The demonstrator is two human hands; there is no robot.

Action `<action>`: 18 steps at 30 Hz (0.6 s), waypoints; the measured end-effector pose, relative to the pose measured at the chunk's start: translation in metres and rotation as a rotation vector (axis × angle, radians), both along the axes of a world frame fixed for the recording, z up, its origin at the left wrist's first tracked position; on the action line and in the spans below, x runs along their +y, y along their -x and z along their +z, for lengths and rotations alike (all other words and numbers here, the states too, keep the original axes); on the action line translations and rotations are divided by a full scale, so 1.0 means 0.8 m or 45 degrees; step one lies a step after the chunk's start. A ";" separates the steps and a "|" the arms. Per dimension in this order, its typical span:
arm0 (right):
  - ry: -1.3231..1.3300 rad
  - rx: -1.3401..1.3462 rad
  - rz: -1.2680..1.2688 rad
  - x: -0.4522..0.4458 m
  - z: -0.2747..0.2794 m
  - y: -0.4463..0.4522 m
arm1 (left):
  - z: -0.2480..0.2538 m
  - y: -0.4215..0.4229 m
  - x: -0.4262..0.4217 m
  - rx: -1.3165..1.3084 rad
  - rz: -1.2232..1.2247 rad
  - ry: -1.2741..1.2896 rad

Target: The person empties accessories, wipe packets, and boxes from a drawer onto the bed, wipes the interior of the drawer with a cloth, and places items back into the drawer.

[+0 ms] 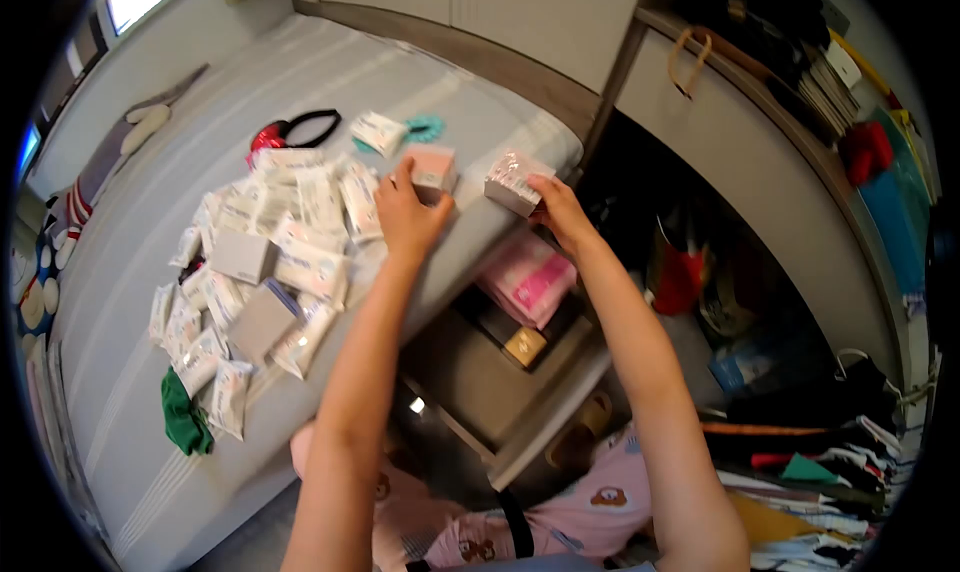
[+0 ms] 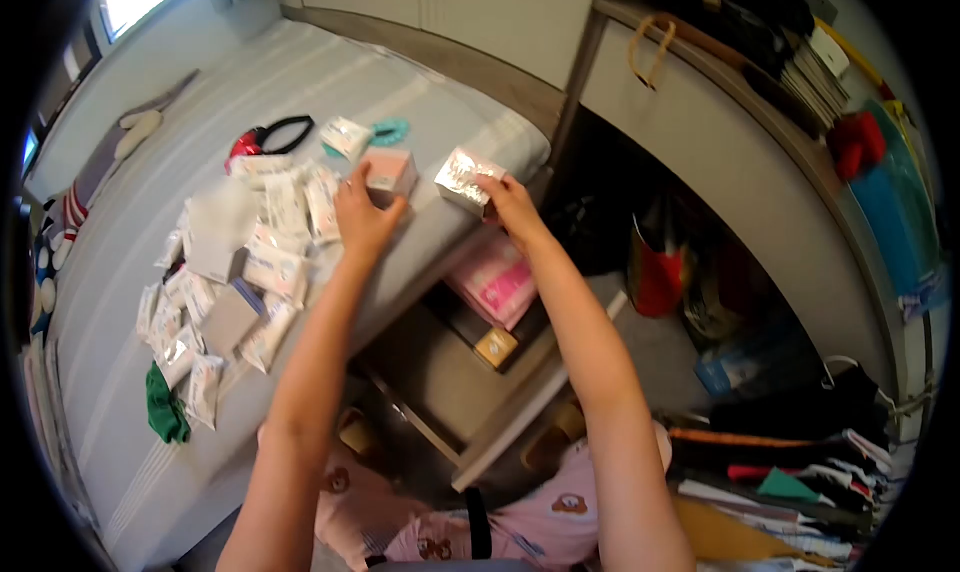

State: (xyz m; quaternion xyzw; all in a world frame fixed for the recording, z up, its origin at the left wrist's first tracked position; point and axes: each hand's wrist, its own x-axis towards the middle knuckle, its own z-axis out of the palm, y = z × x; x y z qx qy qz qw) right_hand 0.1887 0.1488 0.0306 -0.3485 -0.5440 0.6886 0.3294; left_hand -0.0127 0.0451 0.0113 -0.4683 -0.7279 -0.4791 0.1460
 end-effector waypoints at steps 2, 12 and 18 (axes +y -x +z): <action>0.279 0.180 -0.004 -0.027 -0.009 -0.054 | 0.001 -0.014 -0.023 -0.022 -0.171 -0.059; -0.450 -1.194 -0.227 -0.070 -0.099 -0.211 | -0.064 -0.179 -0.140 -0.229 -0.650 -0.194; -0.776 -1.805 -0.047 -0.093 -0.152 -0.192 | -0.161 -0.238 -0.169 -0.484 -0.700 0.348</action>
